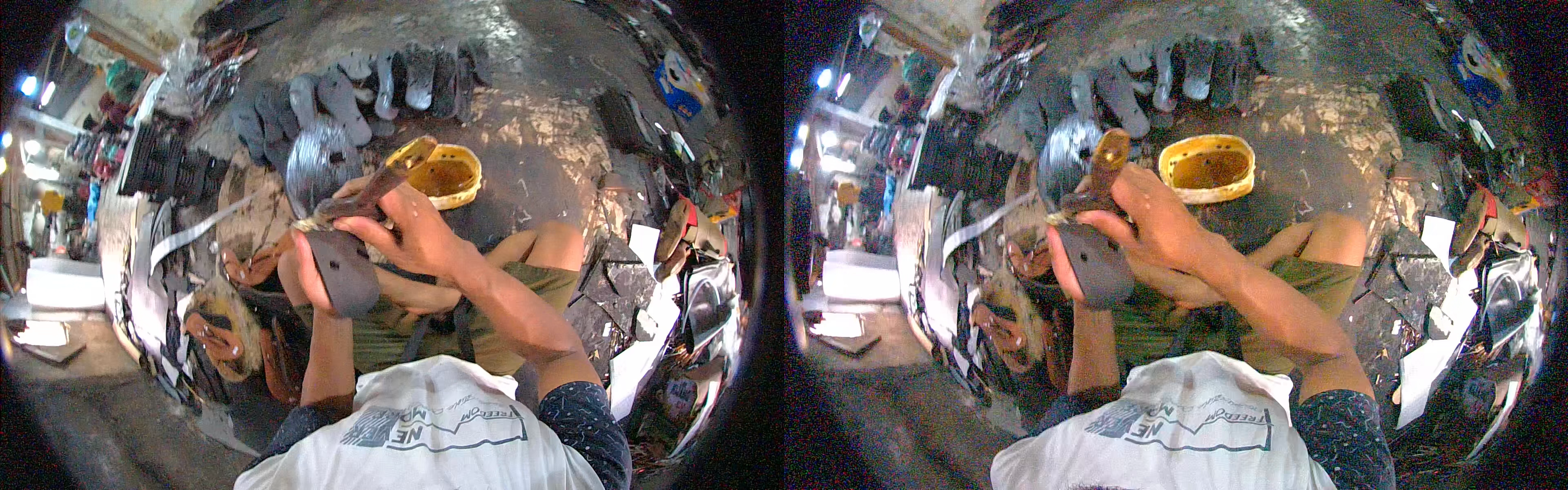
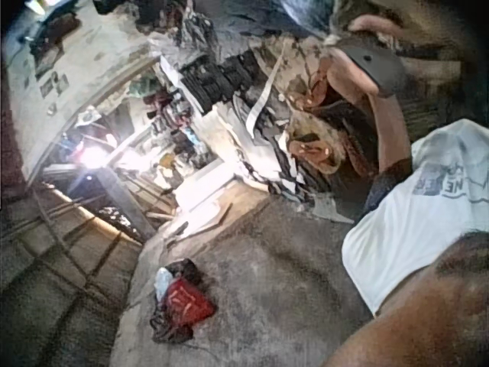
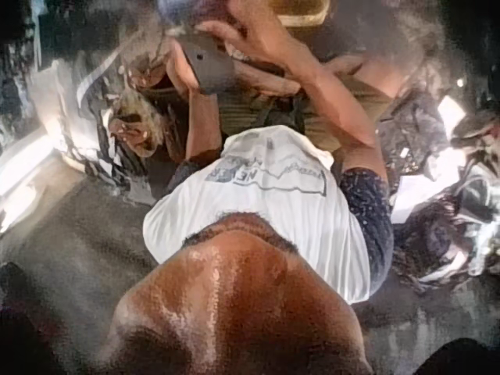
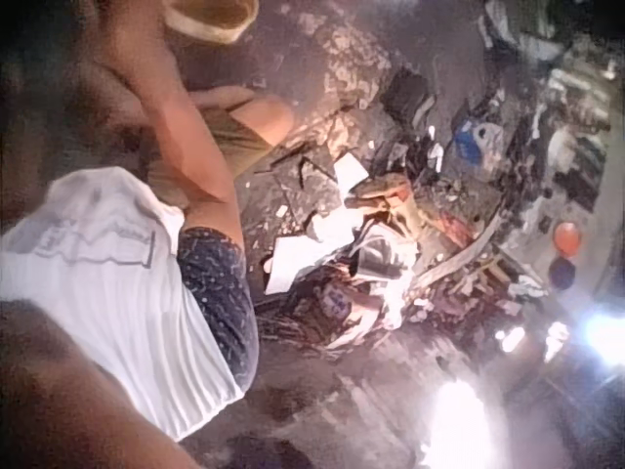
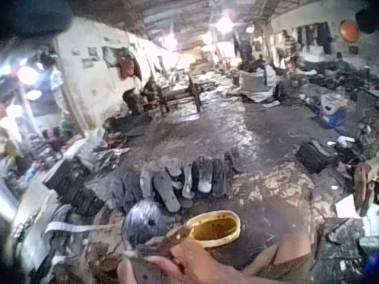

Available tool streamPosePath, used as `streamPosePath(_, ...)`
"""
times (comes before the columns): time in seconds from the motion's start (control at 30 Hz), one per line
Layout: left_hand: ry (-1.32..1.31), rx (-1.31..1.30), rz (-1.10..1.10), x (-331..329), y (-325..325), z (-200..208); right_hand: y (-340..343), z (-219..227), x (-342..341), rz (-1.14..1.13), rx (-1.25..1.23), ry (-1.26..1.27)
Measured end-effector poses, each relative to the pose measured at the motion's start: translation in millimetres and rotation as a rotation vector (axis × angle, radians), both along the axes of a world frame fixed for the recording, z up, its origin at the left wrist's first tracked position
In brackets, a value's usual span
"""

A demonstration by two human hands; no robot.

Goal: The person sits on the floor and repeatedly applies a brown paste from a yellow container onto the soles of flip-flops using a brush. They handle multiple sandals, turning them over and brushing the paste onto the bottom surfaces.

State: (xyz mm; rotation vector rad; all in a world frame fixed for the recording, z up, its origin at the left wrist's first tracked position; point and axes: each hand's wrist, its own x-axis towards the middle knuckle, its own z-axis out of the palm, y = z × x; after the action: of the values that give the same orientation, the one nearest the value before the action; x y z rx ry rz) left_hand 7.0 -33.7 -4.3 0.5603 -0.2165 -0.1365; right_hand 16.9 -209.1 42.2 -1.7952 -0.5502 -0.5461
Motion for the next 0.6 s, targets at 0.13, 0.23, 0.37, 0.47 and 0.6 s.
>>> streamPosePath(0.13, 0.094, -0.172, -0.144, 14, 10, 9, -1, -20, -33, 0.067, 0.028, 0.267)
streamPosePath(0.23, 0.237, -0.025, 0.001, 28, 11, 30, 5, -39, -57, 0.177, 0.011, 0.263)
streamPosePath(0.37, 0.107, 0.079, -0.047, 30, 2, 15, -4, -28, -59, 0.174, -0.054, 0.052)
streamPosePath(0.47, 0.246, -0.185, -0.189, 9, -19, 4, -10, -9, -14, -0.001, -0.157, 0.142)
streamPosePath(0.6, 0.277, -0.348, -0.228, 8, -5, -18, 2, -6, 5, 0.004, -0.089, -0.044)
